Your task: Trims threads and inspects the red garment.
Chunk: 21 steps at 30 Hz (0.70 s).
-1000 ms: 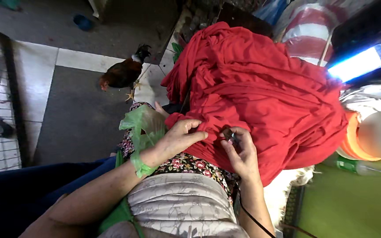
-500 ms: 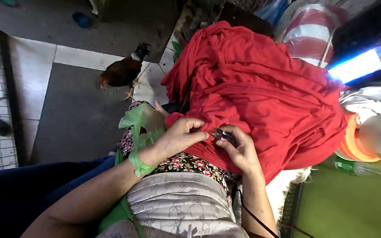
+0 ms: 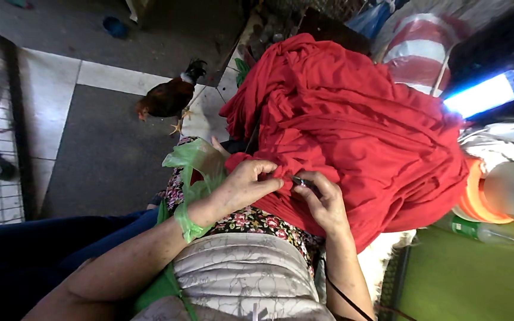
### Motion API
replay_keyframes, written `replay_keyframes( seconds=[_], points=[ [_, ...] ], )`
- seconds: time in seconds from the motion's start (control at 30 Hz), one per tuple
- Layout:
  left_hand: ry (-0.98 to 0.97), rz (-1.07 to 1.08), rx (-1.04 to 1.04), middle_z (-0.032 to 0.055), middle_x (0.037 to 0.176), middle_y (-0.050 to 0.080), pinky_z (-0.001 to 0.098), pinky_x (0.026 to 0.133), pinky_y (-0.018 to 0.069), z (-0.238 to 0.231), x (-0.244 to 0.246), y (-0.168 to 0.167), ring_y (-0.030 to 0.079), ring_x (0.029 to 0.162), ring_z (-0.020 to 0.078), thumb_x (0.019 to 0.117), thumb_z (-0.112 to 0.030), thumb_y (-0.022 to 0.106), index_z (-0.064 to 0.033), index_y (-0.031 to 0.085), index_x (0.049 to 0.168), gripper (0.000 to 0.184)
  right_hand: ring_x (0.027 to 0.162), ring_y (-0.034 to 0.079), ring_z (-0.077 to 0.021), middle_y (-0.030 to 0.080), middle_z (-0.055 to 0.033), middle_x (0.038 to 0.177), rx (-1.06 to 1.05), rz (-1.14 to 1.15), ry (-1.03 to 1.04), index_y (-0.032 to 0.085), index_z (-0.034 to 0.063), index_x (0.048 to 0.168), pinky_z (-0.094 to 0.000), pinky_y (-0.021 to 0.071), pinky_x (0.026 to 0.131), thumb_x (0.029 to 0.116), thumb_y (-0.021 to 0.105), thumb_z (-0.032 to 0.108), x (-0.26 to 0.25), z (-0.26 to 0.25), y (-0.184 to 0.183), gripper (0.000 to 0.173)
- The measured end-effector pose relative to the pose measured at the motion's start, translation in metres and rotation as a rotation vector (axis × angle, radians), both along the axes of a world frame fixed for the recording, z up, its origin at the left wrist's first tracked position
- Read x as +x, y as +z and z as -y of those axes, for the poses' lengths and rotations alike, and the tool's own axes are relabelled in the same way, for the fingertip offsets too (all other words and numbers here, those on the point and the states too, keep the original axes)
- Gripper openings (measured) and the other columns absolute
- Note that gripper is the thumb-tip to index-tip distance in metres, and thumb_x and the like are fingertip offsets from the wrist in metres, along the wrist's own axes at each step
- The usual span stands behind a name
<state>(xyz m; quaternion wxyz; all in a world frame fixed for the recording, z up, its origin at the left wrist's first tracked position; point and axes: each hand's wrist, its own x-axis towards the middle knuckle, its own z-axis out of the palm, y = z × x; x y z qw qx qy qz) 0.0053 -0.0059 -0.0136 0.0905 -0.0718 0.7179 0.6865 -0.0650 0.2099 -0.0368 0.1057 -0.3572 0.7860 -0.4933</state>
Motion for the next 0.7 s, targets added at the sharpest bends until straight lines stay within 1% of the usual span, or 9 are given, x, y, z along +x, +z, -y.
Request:
replay_keyframes(
  seconds=[0.1,0.17,0.27,0.37,0.43,0.5,0.6,0.63,0.7],
  points=[
    [0.015,0.009,0.006,-0.0003,0.083,0.066,0.0228,0.068,0.0508,0.002,0.000,0.000,0.061,0.075,0.0041,0.0963,-0.014,0.063,-0.0046,0.071,0.092,0.013,0.084,0.066,0.0010,0.071,-0.0040,0.095,-0.010,0.076,-0.014,0.067,-0.0031,0.110,-0.0172,0.0557,0.078,0.0966,0.062,0.007,0.000,-0.003,-0.001,0.017],
    [0.027,0.014,0.039,-0.0005,0.084,0.067,0.0220,0.069,0.0519,0.002,0.001,-0.001,0.062,0.076,0.0036,0.0966,-0.013,0.062,-0.0049,0.072,0.092,0.013,0.086,0.065,0.0008,0.071,-0.0040,0.099,0.015,0.118,0.012,0.065,-0.0024,0.114,-0.0176,0.0557,0.079,0.0946,0.064,0.008,-0.001,-0.007,0.000,0.022],
    [0.035,0.017,0.085,-0.0014,0.081,0.066,0.0208,0.066,0.0516,0.001,0.001,-0.002,0.061,0.073,0.0033,0.0966,-0.011,0.061,-0.0053,0.071,0.090,0.013,0.087,0.065,-0.0001,0.071,-0.0062,0.099,0.036,0.101,0.041,0.066,-0.0032,0.113,-0.0176,0.0549,0.079,0.0934,0.065,0.008,-0.001,-0.008,0.001,0.023],
    [0.030,0.016,0.080,-0.0021,0.080,0.066,0.0198,0.066,0.0511,0.001,0.001,-0.001,0.061,0.073,0.0022,0.0961,-0.010,0.061,-0.0052,0.071,0.091,0.011,0.084,0.066,-0.0010,0.071,-0.0073,0.096,0.071,0.064,0.036,0.067,-0.0032,0.112,-0.0177,0.0548,0.077,0.0939,0.065,0.010,-0.001,-0.007,0.005,0.022],
    [0.028,0.008,0.048,-0.0017,0.081,0.066,0.0202,0.068,0.0505,0.001,0.001,0.000,0.060,0.074,0.0019,0.0960,-0.010,0.063,-0.0045,0.070,0.092,0.010,0.084,0.066,-0.0035,0.071,-0.0081,0.095,0.105,0.021,0.032,0.068,-0.0026,0.112,-0.0202,0.0550,0.078,0.0944,0.065,0.012,-0.002,-0.006,0.006,0.023],
    [0.021,-0.016,0.005,-0.0013,0.082,0.065,0.0207,0.068,0.0495,0.001,0.001,-0.003,0.059,0.075,0.0022,0.0950,-0.011,0.063,-0.0049,0.070,0.090,0.010,0.086,0.068,-0.0072,0.072,-0.0088,0.097,0.125,-0.016,0.030,0.068,-0.0016,0.113,-0.0249,0.0561,0.081,0.0946,0.066,0.013,-0.002,-0.005,0.008,0.023],
    [0.009,-0.028,-0.035,0.0014,0.088,0.067,0.0211,0.070,0.0516,0.001,0.002,-0.002,0.061,0.078,0.0031,0.0942,-0.009,0.065,-0.0028,0.072,0.094,0.010,0.088,0.069,-0.0115,0.073,-0.0089,0.098,0.129,-0.074,0.042,0.069,-0.0005,0.112,-0.0305,0.0561,0.084,0.0947,0.065,0.012,-0.002,-0.002,0.010,0.022],
    [0.006,-0.024,-0.047,0.0012,0.089,0.067,0.0203,0.070,0.0515,0.001,0.003,0.000,0.061,0.078,0.0026,0.0942,-0.009,0.065,-0.0026,0.072,0.094,0.009,0.089,0.069,-0.0134,0.073,-0.0093,0.098,0.130,-0.095,0.046,0.070,-0.0003,0.111,-0.0333,0.0558,0.086,0.0956,0.065,0.012,-0.002,-0.001,0.010,0.020],
    [0.004,-0.024,-0.050,0.0006,0.088,0.067,0.0196,0.069,0.0511,0.000,0.003,0.000,0.060,0.076,0.0020,0.0942,-0.009,0.065,-0.0032,0.071,0.093,0.009,0.089,0.070,-0.0150,0.074,-0.0090,0.097,0.133,-0.139,0.044,0.070,0.0006,0.109,-0.0359,0.0562,0.085,0.0967,0.063,0.012,-0.002,0.000,0.010,0.018]
  ],
)
